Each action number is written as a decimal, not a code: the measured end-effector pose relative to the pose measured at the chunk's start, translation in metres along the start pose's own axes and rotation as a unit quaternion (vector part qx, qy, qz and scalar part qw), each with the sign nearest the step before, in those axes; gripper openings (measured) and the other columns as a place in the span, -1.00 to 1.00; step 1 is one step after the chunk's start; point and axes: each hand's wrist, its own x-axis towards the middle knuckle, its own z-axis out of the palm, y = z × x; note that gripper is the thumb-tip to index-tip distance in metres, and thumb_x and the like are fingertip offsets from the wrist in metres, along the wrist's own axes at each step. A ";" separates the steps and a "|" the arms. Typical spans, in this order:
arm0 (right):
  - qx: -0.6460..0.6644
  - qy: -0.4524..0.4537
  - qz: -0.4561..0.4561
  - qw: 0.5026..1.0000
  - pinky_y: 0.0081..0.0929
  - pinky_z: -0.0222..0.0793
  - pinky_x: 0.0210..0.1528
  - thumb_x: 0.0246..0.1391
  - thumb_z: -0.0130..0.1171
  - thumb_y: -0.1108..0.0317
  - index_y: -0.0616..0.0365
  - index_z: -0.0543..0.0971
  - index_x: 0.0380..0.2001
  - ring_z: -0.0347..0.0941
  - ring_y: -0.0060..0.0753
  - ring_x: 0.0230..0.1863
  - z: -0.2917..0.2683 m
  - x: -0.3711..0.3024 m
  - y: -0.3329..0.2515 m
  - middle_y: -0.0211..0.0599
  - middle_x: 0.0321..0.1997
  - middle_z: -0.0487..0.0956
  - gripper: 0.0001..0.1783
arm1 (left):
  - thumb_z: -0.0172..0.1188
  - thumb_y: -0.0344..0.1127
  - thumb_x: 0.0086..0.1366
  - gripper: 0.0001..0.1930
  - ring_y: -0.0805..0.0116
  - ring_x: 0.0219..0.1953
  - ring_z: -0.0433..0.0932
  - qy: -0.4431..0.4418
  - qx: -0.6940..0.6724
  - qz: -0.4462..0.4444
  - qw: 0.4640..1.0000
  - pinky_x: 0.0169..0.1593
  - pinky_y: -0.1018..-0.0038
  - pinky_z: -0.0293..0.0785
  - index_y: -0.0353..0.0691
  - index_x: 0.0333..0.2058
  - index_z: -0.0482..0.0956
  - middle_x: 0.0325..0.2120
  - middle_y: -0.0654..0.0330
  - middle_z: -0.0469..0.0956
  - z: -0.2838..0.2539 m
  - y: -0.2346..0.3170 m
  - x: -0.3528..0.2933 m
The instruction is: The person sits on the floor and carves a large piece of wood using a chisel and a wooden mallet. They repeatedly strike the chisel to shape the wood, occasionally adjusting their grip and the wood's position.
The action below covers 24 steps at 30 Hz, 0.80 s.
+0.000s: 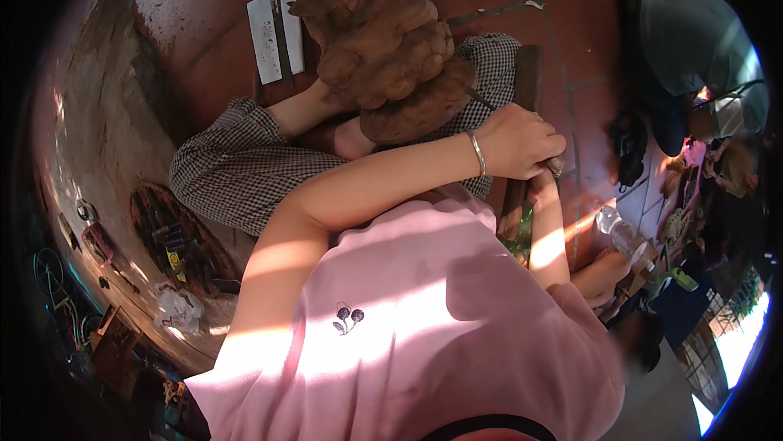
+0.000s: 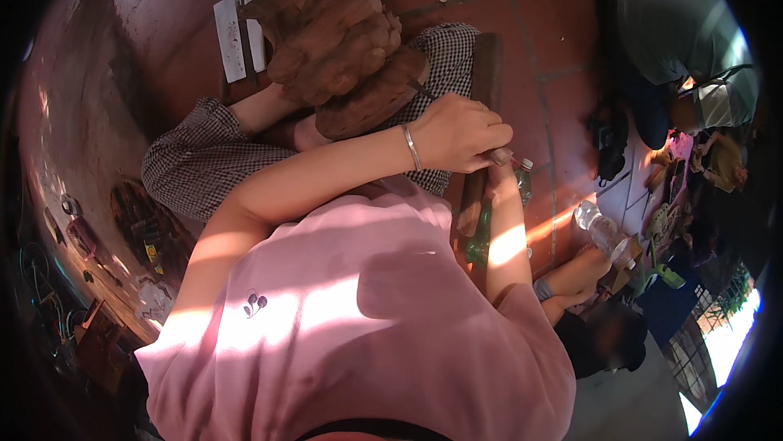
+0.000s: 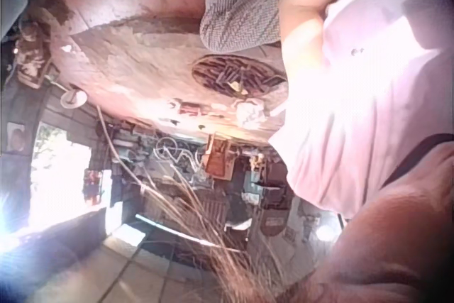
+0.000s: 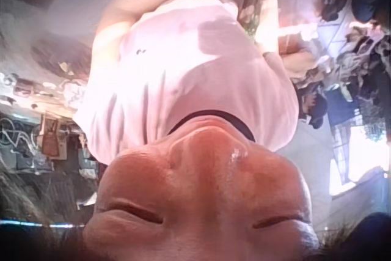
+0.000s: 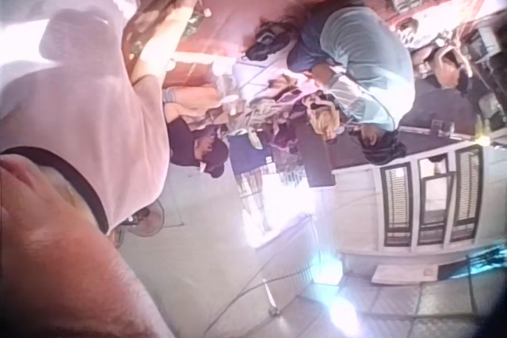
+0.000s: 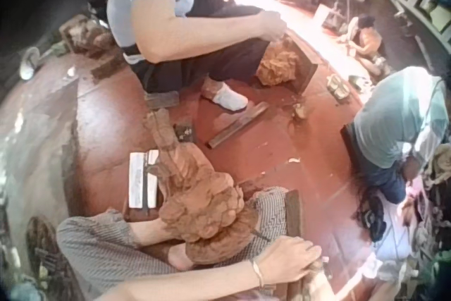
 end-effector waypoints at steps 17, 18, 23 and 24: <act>-0.182 0.045 -0.469 0.863 -0.54 0.45 -0.13 0.02 0.20 0.60 0.24 0.35 -0.03 0.41 -0.50 -0.24 -0.013 -0.023 0.018 -0.34 -0.20 0.39 -0.58 | 0.29 -0.26 0.04 -0.74 0.29 -0.67 0.46 0.168 -0.015 -0.041 0.985 -0.61 0.37 0.33 -0.09 -0.70 0.41 -0.74 0.29 0.39 0.006 -0.030 -0.012; -0.184 0.047 -0.489 0.851 -0.53 0.46 -0.12 0.03 0.19 0.62 0.23 0.35 -0.03 0.41 -0.49 -0.25 -0.012 -0.024 0.017 -0.33 -0.19 0.37 -0.59 | 0.28 -0.26 0.04 -0.73 0.28 -0.67 0.46 0.167 -0.007 -0.047 0.985 -0.61 0.36 0.32 -0.10 -0.70 0.40 -0.74 0.28 0.38 0.005 -0.030 -0.010; -0.188 0.034 -0.519 0.833 -0.49 0.50 -0.12 0.06 0.15 0.61 0.22 0.33 -0.03 0.45 -0.41 -0.26 -0.008 -0.030 0.013 -0.31 -0.16 0.35 -0.60 | 0.27 -0.26 0.06 -0.69 0.24 -0.68 0.46 0.202 0.001 -0.088 0.975 -0.63 0.33 0.30 -0.12 -0.73 0.33 -0.75 0.26 0.39 0.006 -0.032 -0.002; -0.203 0.038 -0.519 0.830 -0.49 0.50 -0.12 0.07 0.13 0.61 0.22 0.33 -0.02 0.46 -0.40 -0.25 -0.009 -0.028 0.011 -0.31 -0.16 0.35 -0.61 | 0.27 -0.26 0.06 -0.68 0.23 -0.68 0.46 0.199 -0.005 -0.087 0.976 -0.63 0.33 0.30 -0.12 -0.73 0.33 -0.75 0.26 0.39 0.004 -0.033 -0.001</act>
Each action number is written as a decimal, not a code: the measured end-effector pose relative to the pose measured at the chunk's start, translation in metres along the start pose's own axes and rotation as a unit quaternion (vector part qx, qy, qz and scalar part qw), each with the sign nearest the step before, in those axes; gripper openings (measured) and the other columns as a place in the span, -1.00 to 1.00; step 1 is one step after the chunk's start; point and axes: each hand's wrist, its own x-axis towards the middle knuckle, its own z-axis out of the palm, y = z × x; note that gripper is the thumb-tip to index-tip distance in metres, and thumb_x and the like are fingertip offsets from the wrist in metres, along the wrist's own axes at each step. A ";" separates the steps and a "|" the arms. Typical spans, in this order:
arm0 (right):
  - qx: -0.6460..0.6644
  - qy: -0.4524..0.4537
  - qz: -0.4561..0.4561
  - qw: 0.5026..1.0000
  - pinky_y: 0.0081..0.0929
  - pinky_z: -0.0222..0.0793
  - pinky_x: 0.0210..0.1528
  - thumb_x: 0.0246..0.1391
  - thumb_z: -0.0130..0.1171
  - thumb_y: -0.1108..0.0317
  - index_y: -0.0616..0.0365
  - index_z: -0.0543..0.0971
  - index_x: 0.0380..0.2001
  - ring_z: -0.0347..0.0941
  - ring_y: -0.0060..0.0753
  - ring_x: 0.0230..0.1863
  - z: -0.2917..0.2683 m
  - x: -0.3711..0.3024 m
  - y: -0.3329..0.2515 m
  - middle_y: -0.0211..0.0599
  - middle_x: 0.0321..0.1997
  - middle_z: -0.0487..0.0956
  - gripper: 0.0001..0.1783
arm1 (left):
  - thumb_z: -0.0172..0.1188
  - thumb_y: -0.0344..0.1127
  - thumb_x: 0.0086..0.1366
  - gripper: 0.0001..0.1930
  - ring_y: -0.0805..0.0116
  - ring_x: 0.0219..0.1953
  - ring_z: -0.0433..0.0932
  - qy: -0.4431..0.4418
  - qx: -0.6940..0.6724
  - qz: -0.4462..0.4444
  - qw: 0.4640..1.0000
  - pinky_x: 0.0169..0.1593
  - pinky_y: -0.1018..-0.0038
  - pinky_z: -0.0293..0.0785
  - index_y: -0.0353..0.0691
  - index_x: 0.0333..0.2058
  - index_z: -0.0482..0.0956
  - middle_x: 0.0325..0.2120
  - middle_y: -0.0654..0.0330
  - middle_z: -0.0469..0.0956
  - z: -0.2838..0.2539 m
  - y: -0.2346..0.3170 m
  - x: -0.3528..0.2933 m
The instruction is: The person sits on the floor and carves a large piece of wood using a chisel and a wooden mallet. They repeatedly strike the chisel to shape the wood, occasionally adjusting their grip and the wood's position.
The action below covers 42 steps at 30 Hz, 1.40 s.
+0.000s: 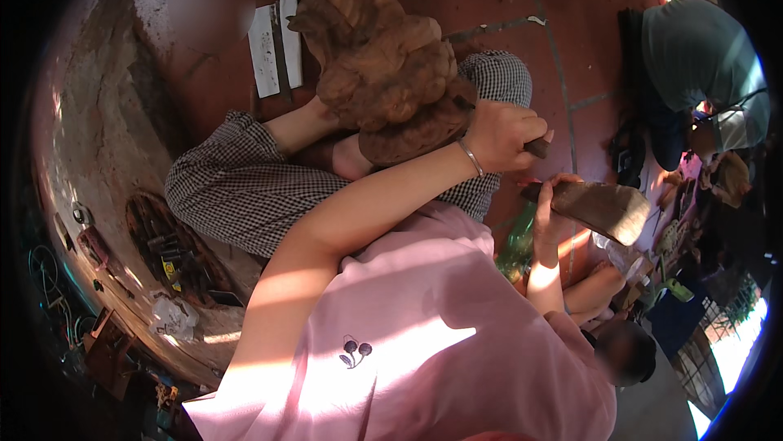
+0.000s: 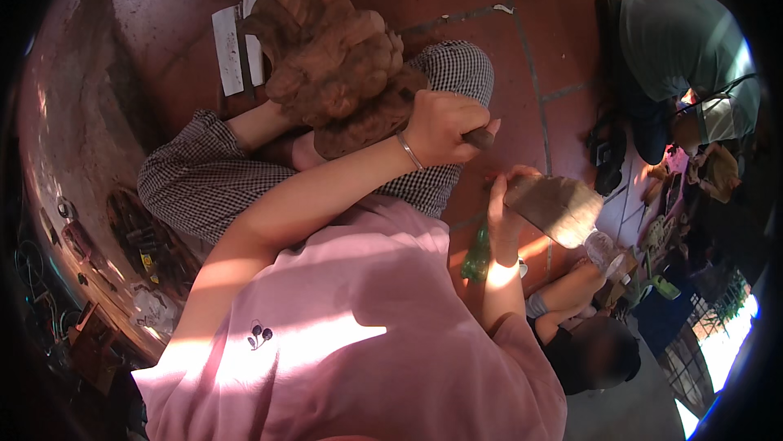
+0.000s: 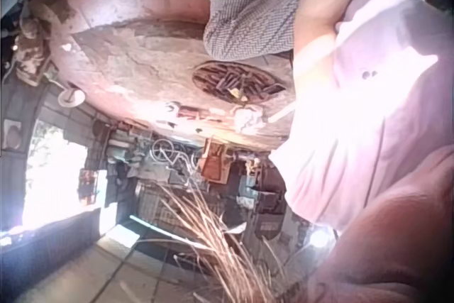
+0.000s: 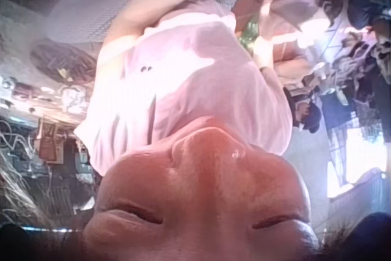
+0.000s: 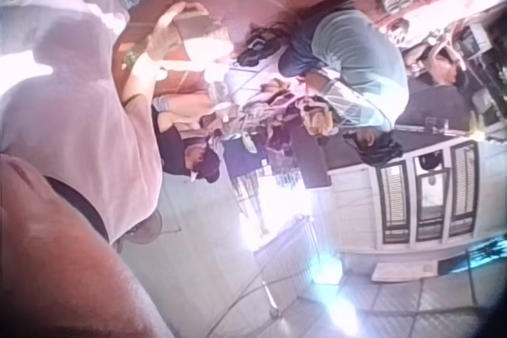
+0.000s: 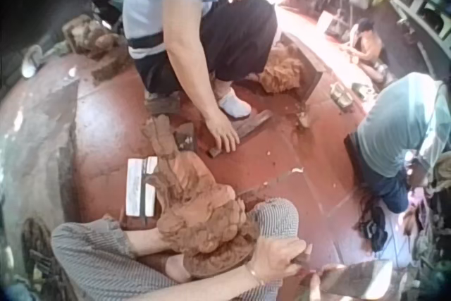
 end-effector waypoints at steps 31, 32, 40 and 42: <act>-0.290 -0.050 -0.046 0.955 -0.15 0.44 -0.10 -0.17 0.26 0.49 0.32 0.40 -0.03 0.54 0.07 -0.20 -0.012 0.024 -0.004 0.04 -0.22 0.56 -0.46 | 0.26 -0.24 -0.12 -0.75 0.19 -0.66 0.48 -0.022 -0.028 -0.010 0.999 -0.63 0.29 0.29 -0.12 -0.72 0.34 -0.75 0.25 0.40 -0.014 -0.005 0.002; -0.303 -0.039 -0.054 0.951 -0.16 0.44 -0.11 -0.17 0.27 0.48 0.32 0.41 -0.03 0.54 0.08 -0.21 -0.012 0.027 -0.008 0.04 -0.23 0.56 -0.46 | 0.26 -0.24 -0.16 -0.76 0.19 -0.66 0.48 -0.028 -0.025 -0.009 0.999 -0.63 0.29 0.29 -0.12 -0.72 0.35 -0.74 0.25 0.41 -0.014 -0.006 0.001; -0.308 -0.034 -0.054 0.949 -0.31 0.47 -0.16 -0.12 0.24 0.56 0.29 0.45 -0.08 0.53 -0.14 -0.21 -0.007 0.031 -0.013 -0.09 -0.21 0.54 -0.56 | 0.24 -0.21 -0.20 -0.85 0.22 -0.61 0.53 -0.060 0.001 -0.023 0.998 -0.59 0.27 0.34 -0.05 -0.67 0.45 -0.72 0.29 0.46 -0.010 -0.009 -0.003; -0.251 -0.035 -0.096 0.963 -0.28 0.46 -0.16 -0.14 0.25 0.55 0.30 0.45 -0.09 0.54 -0.06 -0.21 -0.018 0.022 0.011 -0.04 -0.22 0.55 -0.55 | 0.22 -0.21 -0.21 -0.89 0.23 -0.59 0.55 -0.077 0.007 -0.033 0.996 -0.57 0.27 0.37 -0.02 -0.63 0.51 -0.71 0.30 0.48 -0.012 -0.007 -0.003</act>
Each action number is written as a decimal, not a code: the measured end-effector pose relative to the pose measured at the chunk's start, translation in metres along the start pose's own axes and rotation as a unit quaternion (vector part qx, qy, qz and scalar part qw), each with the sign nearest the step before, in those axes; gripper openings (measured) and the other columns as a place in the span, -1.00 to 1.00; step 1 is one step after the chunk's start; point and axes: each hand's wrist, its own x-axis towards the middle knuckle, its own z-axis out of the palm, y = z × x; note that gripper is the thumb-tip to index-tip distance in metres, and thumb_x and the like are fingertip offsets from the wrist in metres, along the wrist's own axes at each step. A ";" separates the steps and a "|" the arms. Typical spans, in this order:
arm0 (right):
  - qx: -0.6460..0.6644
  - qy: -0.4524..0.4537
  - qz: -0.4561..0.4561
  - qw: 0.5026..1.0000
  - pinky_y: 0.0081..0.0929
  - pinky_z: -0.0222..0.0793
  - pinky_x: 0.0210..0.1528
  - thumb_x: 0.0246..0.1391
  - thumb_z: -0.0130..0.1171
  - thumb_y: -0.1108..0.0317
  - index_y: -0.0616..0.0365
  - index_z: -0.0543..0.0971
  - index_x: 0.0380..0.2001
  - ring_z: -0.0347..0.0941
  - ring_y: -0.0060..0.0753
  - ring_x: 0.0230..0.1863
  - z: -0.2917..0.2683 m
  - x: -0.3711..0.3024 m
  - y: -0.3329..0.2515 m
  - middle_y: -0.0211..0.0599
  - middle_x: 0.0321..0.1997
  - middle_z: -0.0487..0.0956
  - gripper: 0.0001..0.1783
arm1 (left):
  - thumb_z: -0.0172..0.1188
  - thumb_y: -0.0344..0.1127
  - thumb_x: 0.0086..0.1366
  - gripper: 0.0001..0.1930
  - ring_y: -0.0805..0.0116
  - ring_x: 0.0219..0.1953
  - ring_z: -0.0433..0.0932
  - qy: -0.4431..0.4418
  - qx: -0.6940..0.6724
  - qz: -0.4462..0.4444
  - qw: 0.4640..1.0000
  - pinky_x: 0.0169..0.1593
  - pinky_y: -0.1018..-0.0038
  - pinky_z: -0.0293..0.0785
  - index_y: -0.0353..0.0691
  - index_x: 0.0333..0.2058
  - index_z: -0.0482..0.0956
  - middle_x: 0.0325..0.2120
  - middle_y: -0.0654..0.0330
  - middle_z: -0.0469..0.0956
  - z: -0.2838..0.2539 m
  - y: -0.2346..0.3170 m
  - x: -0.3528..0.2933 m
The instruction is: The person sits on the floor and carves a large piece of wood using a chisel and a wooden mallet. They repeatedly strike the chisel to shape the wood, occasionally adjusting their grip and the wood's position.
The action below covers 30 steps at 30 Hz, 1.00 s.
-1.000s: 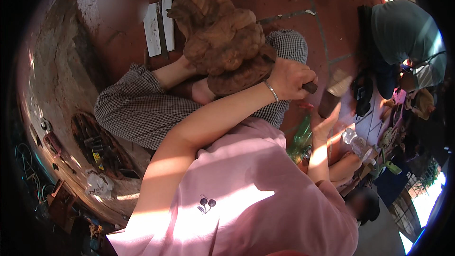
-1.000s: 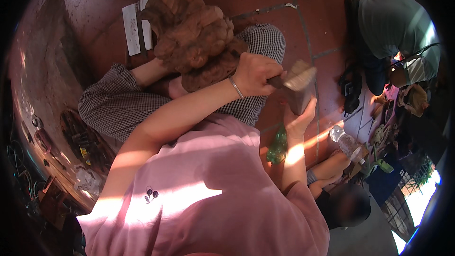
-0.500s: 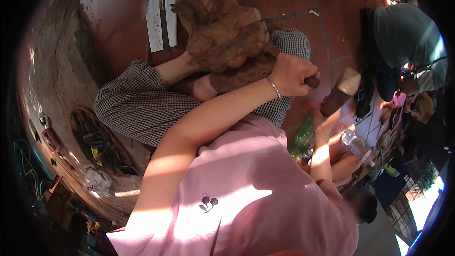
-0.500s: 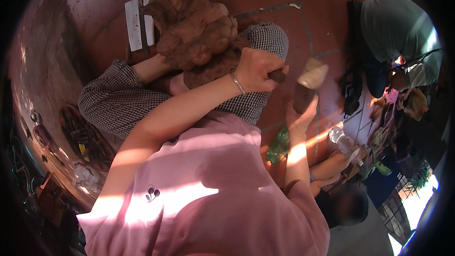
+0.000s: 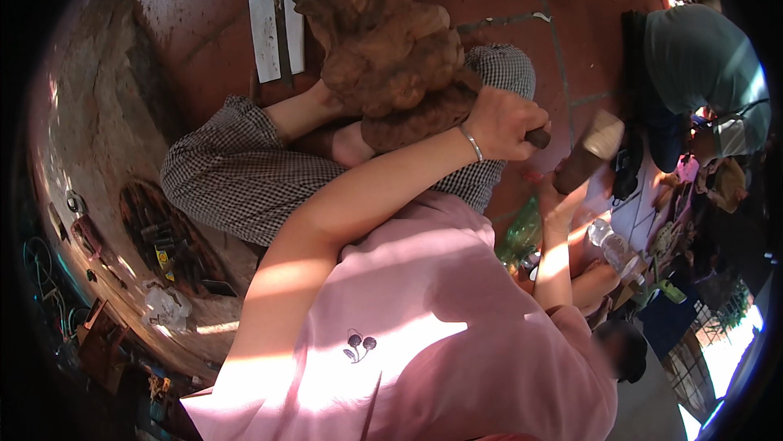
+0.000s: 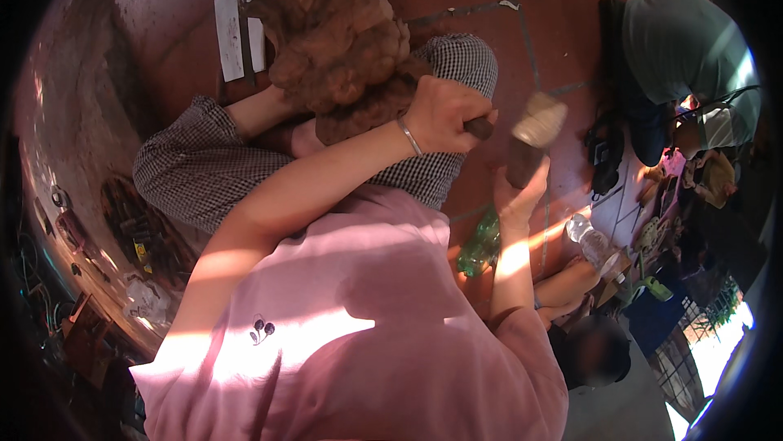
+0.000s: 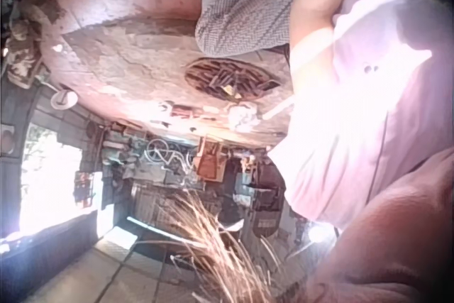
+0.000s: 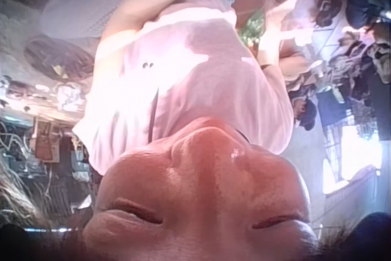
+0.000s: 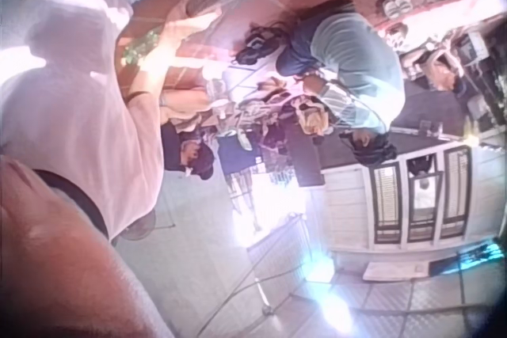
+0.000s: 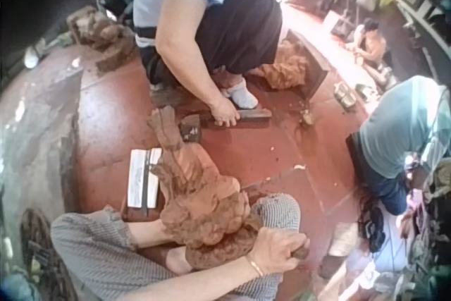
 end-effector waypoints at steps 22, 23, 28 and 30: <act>0.134 0.027 0.048 0.989 -0.46 0.57 -0.26 -0.12 0.10 0.68 0.34 0.41 -0.18 0.46 -0.39 -0.25 0.006 0.003 -0.007 -0.22 -0.24 0.46 -0.66 | 0.23 -0.26 0.00 -0.77 0.27 -0.68 0.50 0.050 -0.018 0.012 0.999 -0.64 0.33 0.31 -0.09 -0.74 0.42 -0.76 0.26 0.44 0.003 0.004 0.005; 0.169 0.027 0.053 0.984 -0.49 0.58 -0.27 -0.11 0.09 0.69 0.34 0.41 -0.18 0.45 -0.41 -0.25 0.005 0.007 -0.015 -0.23 -0.24 0.45 -0.67 | 0.23 -0.26 0.01 -0.75 0.26 -0.68 0.50 0.059 -0.024 0.008 0.998 -0.64 0.32 0.31 -0.09 -0.75 0.40 -0.77 0.25 0.43 0.004 0.004 0.006; 0.144 0.055 0.018 0.988 -0.47 0.52 -0.22 -0.12 0.15 0.65 0.32 0.42 -0.14 0.48 -0.40 -0.24 0.007 0.014 -0.026 -0.23 -0.25 0.49 -0.63 | 0.22 -0.27 0.05 -0.72 0.22 -0.68 0.48 0.055 -0.040 0.008 0.998 -0.63 0.29 0.30 -0.10 -0.74 0.36 -0.77 0.24 0.40 -0.004 0.004 0.009; -0.057 0.034 -0.044 0.997 -0.42 0.41 -0.15 -0.14 0.17 0.60 0.30 0.45 -0.12 0.48 -0.34 -0.24 0.001 0.022 -0.030 -0.24 -0.29 0.52 -0.59 | 0.22 -0.24 -0.02 -0.81 0.24 -0.65 0.51 0.040 -0.036 0.017 0.998 -0.61 0.29 0.33 -0.06 -0.70 0.42 -0.74 0.28 0.43 -0.005 0.001 0.005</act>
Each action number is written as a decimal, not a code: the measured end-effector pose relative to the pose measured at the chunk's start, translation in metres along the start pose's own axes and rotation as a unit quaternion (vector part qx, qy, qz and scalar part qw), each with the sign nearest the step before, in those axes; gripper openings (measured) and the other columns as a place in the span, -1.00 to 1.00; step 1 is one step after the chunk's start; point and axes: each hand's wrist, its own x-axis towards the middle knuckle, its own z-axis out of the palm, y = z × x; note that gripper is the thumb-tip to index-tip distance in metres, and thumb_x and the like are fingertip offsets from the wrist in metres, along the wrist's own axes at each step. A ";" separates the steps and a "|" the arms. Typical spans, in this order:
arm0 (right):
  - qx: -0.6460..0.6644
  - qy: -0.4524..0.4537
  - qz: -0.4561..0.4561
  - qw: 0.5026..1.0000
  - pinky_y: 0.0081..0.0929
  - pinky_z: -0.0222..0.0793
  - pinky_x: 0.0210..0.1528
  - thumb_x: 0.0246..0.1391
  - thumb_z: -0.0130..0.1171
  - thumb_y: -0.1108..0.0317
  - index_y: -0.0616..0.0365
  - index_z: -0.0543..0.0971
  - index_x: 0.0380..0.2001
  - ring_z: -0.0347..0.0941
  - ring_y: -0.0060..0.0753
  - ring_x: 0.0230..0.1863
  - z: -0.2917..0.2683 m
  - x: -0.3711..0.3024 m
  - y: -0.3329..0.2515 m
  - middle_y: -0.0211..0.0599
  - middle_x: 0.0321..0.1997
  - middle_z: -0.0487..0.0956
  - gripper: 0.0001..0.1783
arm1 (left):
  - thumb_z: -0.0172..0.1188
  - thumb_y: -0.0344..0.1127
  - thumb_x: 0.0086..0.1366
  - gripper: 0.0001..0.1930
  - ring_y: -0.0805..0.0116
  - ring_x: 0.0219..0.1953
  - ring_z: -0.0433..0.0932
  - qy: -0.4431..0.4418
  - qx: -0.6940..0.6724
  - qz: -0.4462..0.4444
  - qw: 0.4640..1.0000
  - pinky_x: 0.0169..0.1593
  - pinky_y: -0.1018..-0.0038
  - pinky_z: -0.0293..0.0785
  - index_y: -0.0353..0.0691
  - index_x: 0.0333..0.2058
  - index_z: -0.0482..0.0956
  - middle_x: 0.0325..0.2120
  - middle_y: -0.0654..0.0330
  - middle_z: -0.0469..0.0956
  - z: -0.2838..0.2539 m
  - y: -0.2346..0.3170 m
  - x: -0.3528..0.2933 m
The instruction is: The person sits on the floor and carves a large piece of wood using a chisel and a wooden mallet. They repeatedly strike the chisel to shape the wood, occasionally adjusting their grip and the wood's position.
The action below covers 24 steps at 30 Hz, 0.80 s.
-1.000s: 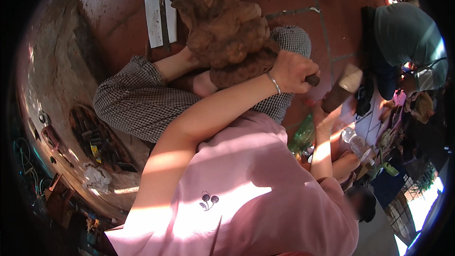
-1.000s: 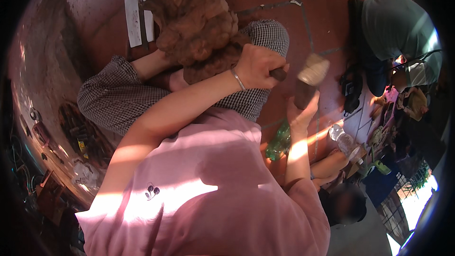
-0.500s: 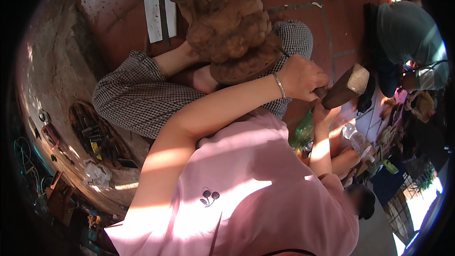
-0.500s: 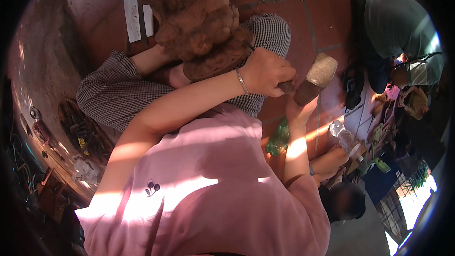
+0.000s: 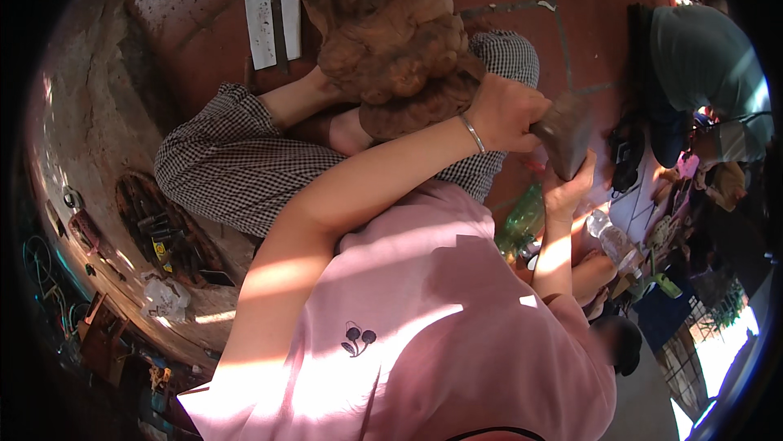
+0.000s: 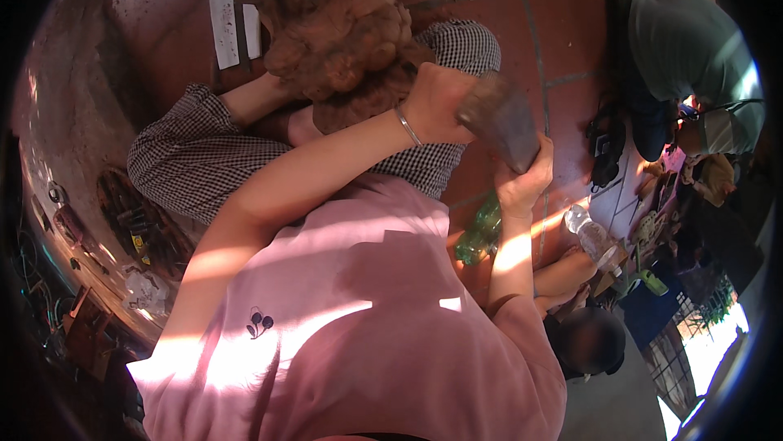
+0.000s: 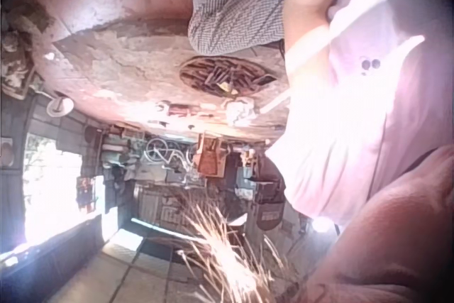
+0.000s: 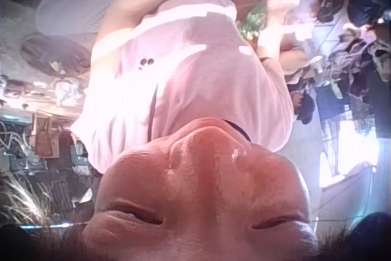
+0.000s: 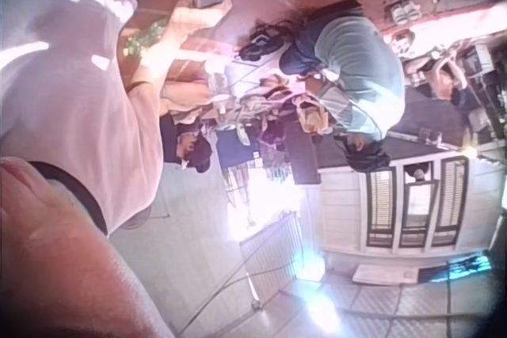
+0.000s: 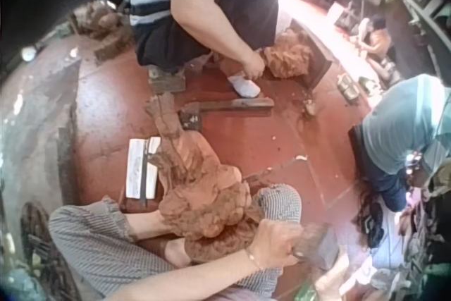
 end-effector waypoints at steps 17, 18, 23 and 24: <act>0.023 -0.003 0.024 0.999 -0.25 0.47 -0.15 -0.17 0.25 0.53 0.31 0.45 -0.09 0.53 -0.03 -0.20 0.000 -0.001 -0.001 -0.06 -0.24 0.55 -0.53 | 0.21 -0.21 -0.11 -0.88 0.26 -0.65 0.52 0.027 -0.015 -0.011 0.999 -0.62 0.33 0.34 -0.02 -0.68 0.47 -0.74 0.31 0.47 -0.002 -0.008 -0.002; 0.052 0.008 0.033 0.998 -0.22 0.46 -0.13 -0.18 0.27 0.51 0.30 0.46 -0.09 0.53 0.02 -0.19 0.004 -0.005 0.001 -0.03 -0.23 0.55 -0.52 | 0.21 -0.21 -0.11 -0.88 0.26 -0.66 0.52 0.027 -0.017 -0.015 0.999 -0.62 0.33 0.34 -0.02 -0.68 0.47 -0.74 0.31 0.47 -0.003 -0.007 -0.002; -0.088 0.005 -0.049 0.995 -0.19 0.44 -0.14 -0.16 0.22 0.51 0.31 0.46 -0.16 0.52 0.07 -0.21 -0.009 0.017 -0.008 -0.03 -0.24 0.55 -0.60 | 0.21 -0.23 -0.11 -0.88 0.27 -0.67 0.51 0.065 -0.026 -0.007 0.998 -0.63 0.34 0.34 -0.04 -0.69 0.47 -0.75 0.30 0.47 -0.003 -0.007 0.001; -0.054 -0.001 -0.033 0.998 -0.21 0.43 -0.11 -0.17 0.23 0.51 0.30 0.47 -0.14 0.52 0.05 -0.21 -0.010 0.013 -0.001 -0.02 -0.23 0.56 -0.59 | 0.21 -0.23 -0.11 -0.87 0.26 -0.67 0.51 0.053 -0.024 -0.012 0.998 -0.63 0.33 0.34 -0.04 -0.69 0.47 -0.76 0.29 0.47 -0.003 -0.007 0.001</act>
